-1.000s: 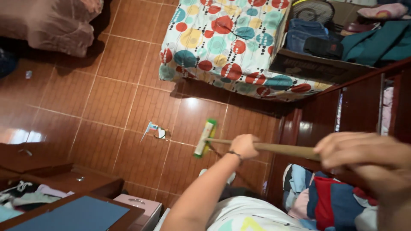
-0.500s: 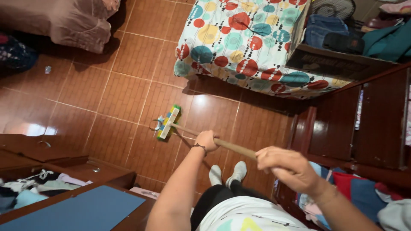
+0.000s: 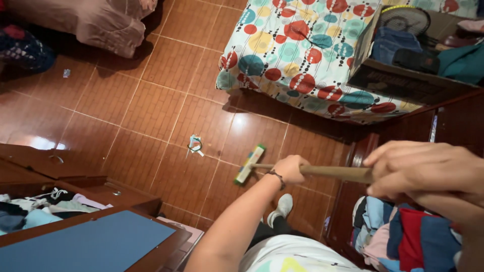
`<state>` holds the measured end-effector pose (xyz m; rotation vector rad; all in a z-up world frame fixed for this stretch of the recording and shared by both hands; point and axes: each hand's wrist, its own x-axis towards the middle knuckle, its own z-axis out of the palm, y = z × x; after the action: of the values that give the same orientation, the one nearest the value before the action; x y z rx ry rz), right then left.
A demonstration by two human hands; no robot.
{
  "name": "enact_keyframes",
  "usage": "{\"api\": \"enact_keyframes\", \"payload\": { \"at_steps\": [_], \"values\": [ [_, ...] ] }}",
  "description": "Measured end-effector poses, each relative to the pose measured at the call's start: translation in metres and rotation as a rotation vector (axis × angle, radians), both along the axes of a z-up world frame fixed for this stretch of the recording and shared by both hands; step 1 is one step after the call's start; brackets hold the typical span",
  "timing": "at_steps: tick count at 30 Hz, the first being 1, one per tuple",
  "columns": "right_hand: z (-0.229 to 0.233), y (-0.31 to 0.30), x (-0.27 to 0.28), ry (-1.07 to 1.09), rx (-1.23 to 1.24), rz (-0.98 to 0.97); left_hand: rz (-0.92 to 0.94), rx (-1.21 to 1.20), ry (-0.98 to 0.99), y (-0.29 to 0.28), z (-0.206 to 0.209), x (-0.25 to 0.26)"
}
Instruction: The person takes a broom from a closet and sweeps the floor around and under two beds, using the handle to retrieve a shirt. They pick up the shirt, shake it out, and place it on a bed before continuing to sweep the room.
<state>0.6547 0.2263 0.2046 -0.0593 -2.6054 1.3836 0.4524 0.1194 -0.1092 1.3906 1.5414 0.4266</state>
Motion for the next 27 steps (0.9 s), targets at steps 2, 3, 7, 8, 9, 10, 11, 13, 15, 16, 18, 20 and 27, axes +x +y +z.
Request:
{"api": "enact_keyframes", "payload": {
  "at_steps": [2, 3, 7, 8, 9, 10, 11, 13, 15, 16, 18, 20, 27],
  "values": [
    [-0.015, -0.009, -0.007, 0.012, -0.148, -0.130, -0.011, -0.005, 0.033, -0.009, -0.023, -0.014],
    [-0.021, -0.012, -0.017, 0.071, -0.126, -0.075, -0.016, -0.009, 0.091, -0.013, -0.040, -0.026],
    [-0.097, -0.029, -0.038, 0.166, -0.126, -0.003, -0.002, -0.119, 0.261, -0.034, -0.043, -0.077],
    [-0.095, -0.035, -0.047, 0.165, -0.125, -0.004, -0.004, -0.118, 0.260, -0.038, -0.052, -0.086],
    [-0.093, -0.043, -0.056, 0.159, -0.147, -0.002, 0.023, -0.140, 0.284, -0.044, -0.060, -0.096],
    [-0.091, -0.050, -0.066, 0.153, -0.169, 0.001, 0.050, -0.163, 0.308, -0.051, -0.069, -0.106],
    [-0.092, -0.051, -0.068, 0.154, -0.169, 0.004, 0.052, -0.163, 0.310, -0.053, -0.078, -0.110],
    [-0.093, -0.053, -0.074, 0.142, -0.172, 0.037, 0.177, -0.155, 0.415, -0.056, -0.095, -0.119],
    [-0.091, -0.048, -0.069, 0.202, -0.215, 0.067, 0.214, -0.066, 0.368, -0.055, -0.087, -0.119],
    [-0.089, -0.045, -0.068, 0.260, -0.258, 0.094, 0.247, 0.023, 0.319, -0.053, -0.083, -0.121],
    [-0.052, -0.051, -0.072, 0.258, -0.313, -0.001, 0.256, 0.141, 0.252, -0.053, -0.063, -0.113],
    [-0.033, -0.060, -0.088, 0.255, -0.371, -0.091, 0.269, 0.257, 0.189, -0.062, -0.063, -0.110],
    [-0.021, -0.060, -0.146, 0.225, -0.212, 0.180, 0.364, 0.321, 0.057, -0.076, -0.072, -0.129]
  ]
}}
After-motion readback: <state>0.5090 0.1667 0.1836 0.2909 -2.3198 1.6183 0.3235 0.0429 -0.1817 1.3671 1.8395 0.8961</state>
